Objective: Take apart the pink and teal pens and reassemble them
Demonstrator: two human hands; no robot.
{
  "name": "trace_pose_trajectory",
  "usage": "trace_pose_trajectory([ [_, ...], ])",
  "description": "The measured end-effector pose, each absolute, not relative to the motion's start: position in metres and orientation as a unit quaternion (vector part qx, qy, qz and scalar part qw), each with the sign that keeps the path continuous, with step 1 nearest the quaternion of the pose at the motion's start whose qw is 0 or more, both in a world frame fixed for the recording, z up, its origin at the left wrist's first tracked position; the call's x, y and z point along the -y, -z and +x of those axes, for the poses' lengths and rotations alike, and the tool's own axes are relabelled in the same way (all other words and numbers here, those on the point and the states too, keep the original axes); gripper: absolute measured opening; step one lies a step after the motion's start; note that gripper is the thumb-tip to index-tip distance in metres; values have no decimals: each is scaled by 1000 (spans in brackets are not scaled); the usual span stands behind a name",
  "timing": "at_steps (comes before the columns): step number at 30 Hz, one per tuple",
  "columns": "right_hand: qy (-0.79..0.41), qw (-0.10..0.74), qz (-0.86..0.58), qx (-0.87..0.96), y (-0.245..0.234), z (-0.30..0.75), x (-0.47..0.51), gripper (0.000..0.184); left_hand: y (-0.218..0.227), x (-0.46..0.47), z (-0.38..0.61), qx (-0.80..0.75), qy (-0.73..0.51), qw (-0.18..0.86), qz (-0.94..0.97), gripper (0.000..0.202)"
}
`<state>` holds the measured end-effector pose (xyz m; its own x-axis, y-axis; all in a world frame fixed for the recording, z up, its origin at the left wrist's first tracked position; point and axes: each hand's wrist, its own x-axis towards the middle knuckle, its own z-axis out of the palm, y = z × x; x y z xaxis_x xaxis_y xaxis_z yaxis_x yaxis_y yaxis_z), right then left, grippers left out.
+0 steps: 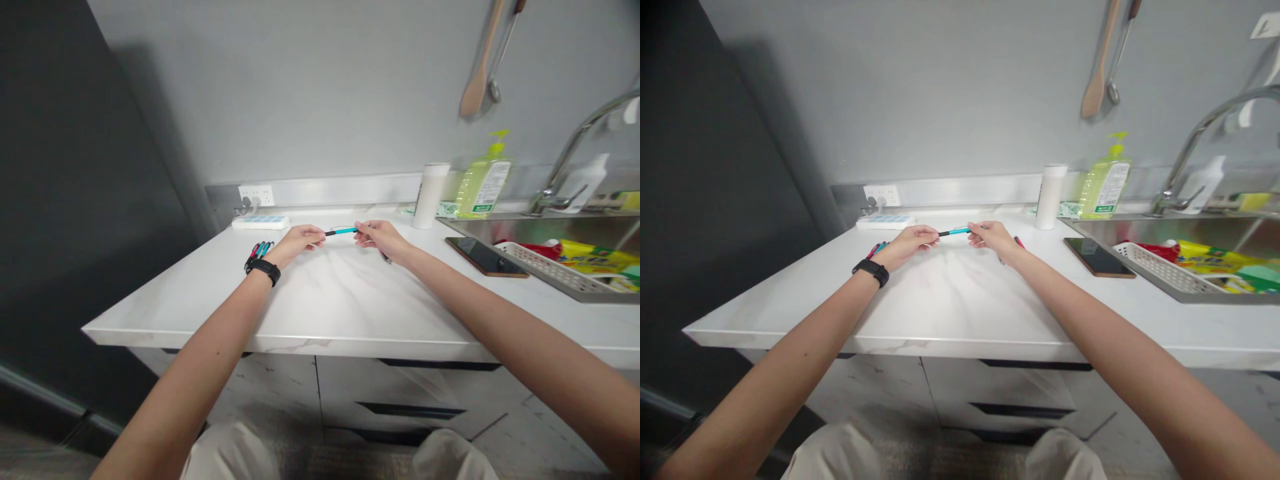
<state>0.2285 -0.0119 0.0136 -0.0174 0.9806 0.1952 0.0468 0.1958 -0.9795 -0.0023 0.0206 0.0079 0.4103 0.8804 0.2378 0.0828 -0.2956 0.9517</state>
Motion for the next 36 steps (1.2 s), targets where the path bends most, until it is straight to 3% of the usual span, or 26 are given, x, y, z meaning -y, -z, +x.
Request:
trace_pose_trajectory([
  [4,-419,557,-410,588,-13,229,12,27,-7,-23,-3,-346,-422,484,684,31],
  [7,-427,534,-430,589,-13,229,11,17,-6,-25,-3,-344,-419,482,688,31],
  [14,-415,544,-419,597,-10,229,10,25,-5,-27,-3,-347,-422,485,683,30],
  [20,-438,531,-449,570,-14,227,14,14,-6,-24,-3,-339,-423,482,688,31],
  [29,-449,537,-432,568,-10,228,10,17,-6,-24,-3,-340,-424,488,683,31],
  [32,-445,530,-398,602,-10,228,12,27,-5,-25,-3,-343,-426,486,681,30],
  [36,-441,513,-430,598,-13,228,14,21,-5,-24,-3,-345,-427,487,679,29],
])
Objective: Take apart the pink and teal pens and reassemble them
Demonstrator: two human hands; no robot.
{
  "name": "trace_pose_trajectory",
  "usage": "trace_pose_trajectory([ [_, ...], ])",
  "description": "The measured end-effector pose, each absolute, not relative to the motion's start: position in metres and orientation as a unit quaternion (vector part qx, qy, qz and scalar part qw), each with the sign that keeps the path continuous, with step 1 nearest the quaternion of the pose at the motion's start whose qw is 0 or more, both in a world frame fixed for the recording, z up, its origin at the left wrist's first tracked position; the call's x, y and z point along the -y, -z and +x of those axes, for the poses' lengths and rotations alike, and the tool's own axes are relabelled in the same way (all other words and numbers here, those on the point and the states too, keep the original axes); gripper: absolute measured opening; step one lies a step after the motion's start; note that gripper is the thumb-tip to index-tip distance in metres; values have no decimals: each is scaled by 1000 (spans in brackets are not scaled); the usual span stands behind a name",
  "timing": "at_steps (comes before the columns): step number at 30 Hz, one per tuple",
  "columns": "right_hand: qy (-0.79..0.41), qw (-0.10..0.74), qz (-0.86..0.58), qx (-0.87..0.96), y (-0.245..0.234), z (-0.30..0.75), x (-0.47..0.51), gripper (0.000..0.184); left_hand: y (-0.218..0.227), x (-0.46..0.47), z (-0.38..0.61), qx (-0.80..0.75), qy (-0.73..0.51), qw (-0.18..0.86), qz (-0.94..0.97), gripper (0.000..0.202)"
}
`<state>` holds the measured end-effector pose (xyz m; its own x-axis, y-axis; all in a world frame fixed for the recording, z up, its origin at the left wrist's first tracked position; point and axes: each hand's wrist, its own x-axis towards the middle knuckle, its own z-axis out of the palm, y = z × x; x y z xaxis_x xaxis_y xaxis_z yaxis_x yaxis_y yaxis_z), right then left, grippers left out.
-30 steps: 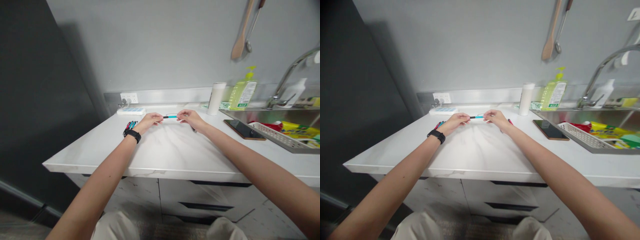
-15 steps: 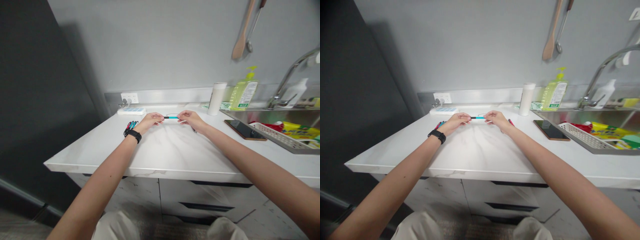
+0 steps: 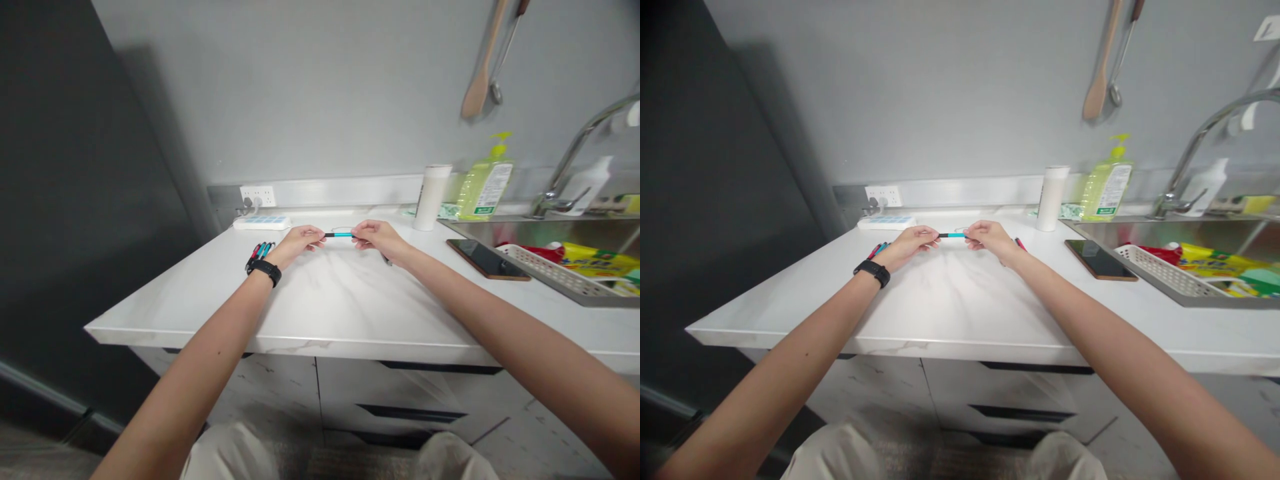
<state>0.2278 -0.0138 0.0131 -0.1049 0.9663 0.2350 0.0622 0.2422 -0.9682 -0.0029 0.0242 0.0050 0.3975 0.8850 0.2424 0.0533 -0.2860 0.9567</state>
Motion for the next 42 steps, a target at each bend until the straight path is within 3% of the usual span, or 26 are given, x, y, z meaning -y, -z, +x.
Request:
trace_pose_trajectory([
  [9,-416,536,-437,591,-14,227,14,20,-6,-23,-2,-349,-430,494,670,30],
  [18,-472,522,-474,530,-17,225,18,20,-7,-22,-1,-334,-424,472,697,31],
  [22,-479,545,-422,543,-19,225,19,20,-8,-20,-1,-351,-421,471,691,32],
  [30,-396,550,-437,591,-19,227,17,25,-7,-24,-2,-346,-427,481,683,35],
  [38,-486,539,-443,526,-17,226,16,21,-10,-21,-1,-315,-460,408,723,30],
  [42,-465,552,-407,559,-17,225,18,28,-8,-22,0,-336,-436,453,701,33],
])
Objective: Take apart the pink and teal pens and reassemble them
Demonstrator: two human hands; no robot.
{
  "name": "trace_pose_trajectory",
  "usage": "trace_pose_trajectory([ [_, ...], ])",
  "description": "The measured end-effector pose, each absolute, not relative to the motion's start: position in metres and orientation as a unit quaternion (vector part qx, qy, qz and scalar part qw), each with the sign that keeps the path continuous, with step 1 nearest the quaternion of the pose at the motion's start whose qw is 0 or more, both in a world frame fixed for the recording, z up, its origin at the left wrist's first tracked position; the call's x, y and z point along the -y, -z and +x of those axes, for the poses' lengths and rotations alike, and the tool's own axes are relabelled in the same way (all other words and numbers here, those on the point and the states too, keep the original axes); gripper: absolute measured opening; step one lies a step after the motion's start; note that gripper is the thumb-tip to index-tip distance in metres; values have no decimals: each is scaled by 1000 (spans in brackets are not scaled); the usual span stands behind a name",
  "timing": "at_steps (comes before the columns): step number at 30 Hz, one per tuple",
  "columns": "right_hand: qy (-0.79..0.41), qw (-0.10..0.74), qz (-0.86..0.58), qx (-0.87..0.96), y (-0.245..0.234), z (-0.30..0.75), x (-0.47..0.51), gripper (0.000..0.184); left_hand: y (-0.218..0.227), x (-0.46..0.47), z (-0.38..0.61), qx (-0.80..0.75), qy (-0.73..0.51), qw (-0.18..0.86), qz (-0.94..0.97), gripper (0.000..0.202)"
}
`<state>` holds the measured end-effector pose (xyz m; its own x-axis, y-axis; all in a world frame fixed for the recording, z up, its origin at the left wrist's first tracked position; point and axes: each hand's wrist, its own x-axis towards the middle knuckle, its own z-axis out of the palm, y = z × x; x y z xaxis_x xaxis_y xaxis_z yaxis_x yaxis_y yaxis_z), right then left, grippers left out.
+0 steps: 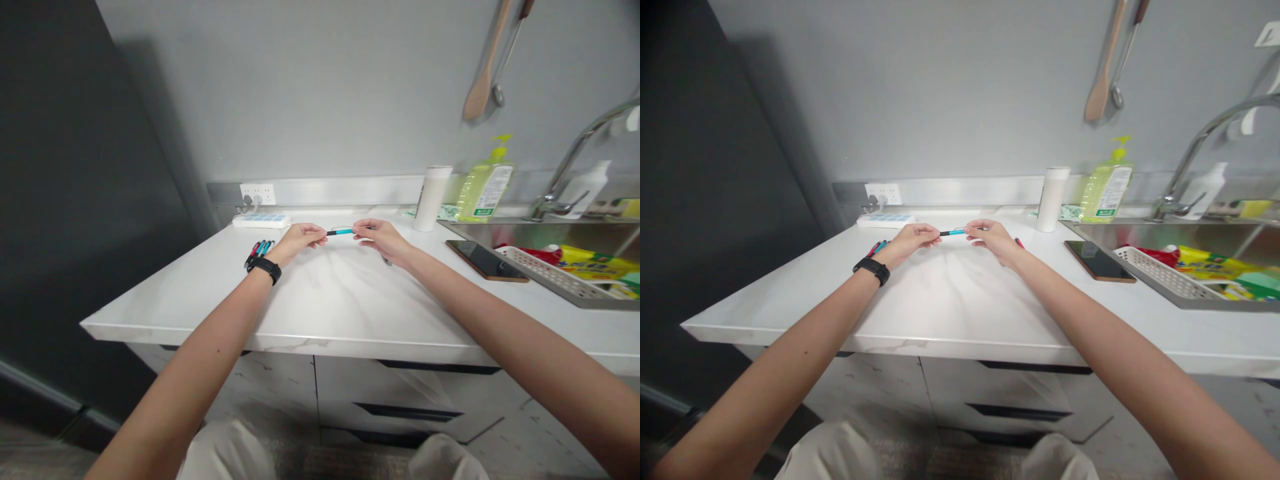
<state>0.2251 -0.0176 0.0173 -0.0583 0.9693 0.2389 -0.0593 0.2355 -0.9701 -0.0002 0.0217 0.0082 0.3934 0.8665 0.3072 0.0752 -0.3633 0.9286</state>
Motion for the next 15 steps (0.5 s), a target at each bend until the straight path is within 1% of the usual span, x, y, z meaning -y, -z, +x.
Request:
trace_pose_trajectory([
  [2,-433,570,-385,583,-18,224,17,34,-7,-23,0,-342,-418,480,691,35],
  [4,-407,577,-379,599,-18,224,17,34,-6,-24,0,-340,-412,486,692,35],
  [6,-398,578,-393,594,-18,224,16,33,-7,-22,0,-330,-420,474,700,34],
  [9,-422,579,-421,557,-17,224,16,33,-10,-19,1,-318,-440,441,715,33],
  [11,-450,575,-433,528,-16,223,16,28,-12,-16,2,-318,-446,417,725,32],
  [15,-503,556,-449,486,-15,223,16,11,-15,-11,5,-318,-441,382,747,31],
])
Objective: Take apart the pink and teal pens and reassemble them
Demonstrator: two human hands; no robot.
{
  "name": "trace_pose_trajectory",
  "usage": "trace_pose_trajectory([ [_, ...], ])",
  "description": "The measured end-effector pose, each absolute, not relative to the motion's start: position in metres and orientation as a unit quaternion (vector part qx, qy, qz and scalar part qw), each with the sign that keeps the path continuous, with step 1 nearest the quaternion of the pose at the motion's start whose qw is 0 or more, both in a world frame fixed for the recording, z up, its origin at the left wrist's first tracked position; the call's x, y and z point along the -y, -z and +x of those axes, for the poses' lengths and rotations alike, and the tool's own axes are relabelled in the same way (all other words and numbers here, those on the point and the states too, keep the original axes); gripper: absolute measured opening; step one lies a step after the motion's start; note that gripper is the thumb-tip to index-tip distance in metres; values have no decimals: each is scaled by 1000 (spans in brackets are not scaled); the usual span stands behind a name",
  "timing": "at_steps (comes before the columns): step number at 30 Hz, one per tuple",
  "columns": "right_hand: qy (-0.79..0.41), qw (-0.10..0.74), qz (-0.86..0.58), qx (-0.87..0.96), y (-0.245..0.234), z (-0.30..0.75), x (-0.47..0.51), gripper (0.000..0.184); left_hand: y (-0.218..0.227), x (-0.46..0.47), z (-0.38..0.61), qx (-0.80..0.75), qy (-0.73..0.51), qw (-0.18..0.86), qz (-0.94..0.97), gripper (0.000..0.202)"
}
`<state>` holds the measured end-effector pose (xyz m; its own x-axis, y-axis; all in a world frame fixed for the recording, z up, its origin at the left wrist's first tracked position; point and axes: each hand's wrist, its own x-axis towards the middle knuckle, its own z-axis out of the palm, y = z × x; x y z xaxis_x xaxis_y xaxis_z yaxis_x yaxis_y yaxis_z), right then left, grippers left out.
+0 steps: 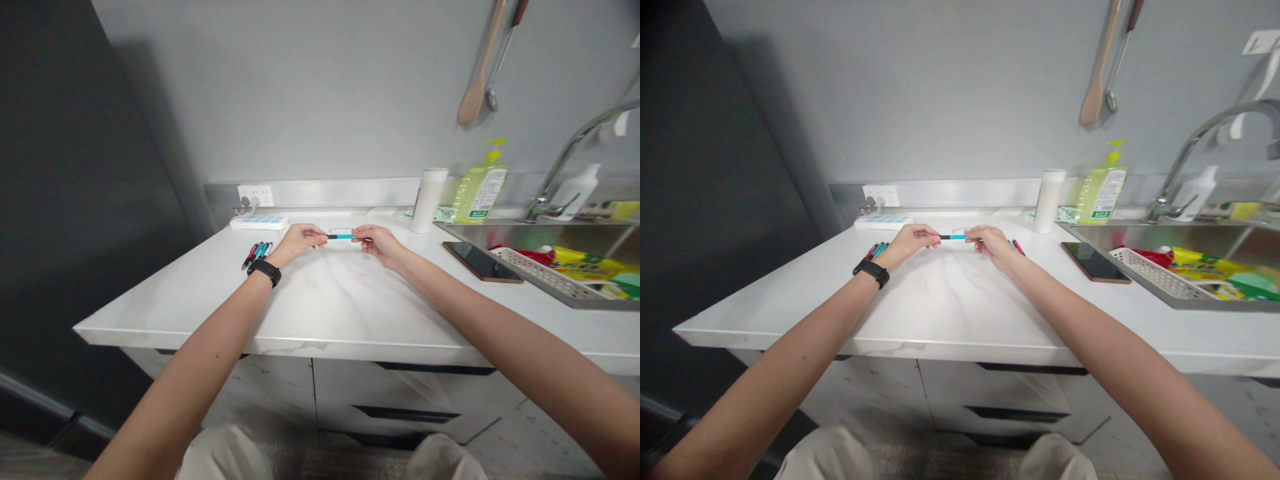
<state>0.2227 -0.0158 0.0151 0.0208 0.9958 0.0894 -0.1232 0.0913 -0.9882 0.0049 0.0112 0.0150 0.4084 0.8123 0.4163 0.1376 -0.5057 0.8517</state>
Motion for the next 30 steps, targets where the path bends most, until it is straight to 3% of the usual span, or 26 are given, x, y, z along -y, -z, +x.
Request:
trace_pose_trajectory([
  [11,-584,498,-466,442,-19,229,15,5,-15,-12,6,-312,-427,350,773,32],
  [17,-554,551,-411,469,-10,228,9,14,-9,-11,8,-311,-387,332,802,32],
  [23,-376,614,-479,503,-15,240,2,28,-7,-1,6,-349,-254,291,854,41],
  [26,-231,566,-556,564,-13,250,-4,31,-8,-2,2,-369,-206,237,875,43],
  [30,-67,441,-615,650,-2,258,-8,26,-5,-9,0,-363,-182,202,891,34],
])
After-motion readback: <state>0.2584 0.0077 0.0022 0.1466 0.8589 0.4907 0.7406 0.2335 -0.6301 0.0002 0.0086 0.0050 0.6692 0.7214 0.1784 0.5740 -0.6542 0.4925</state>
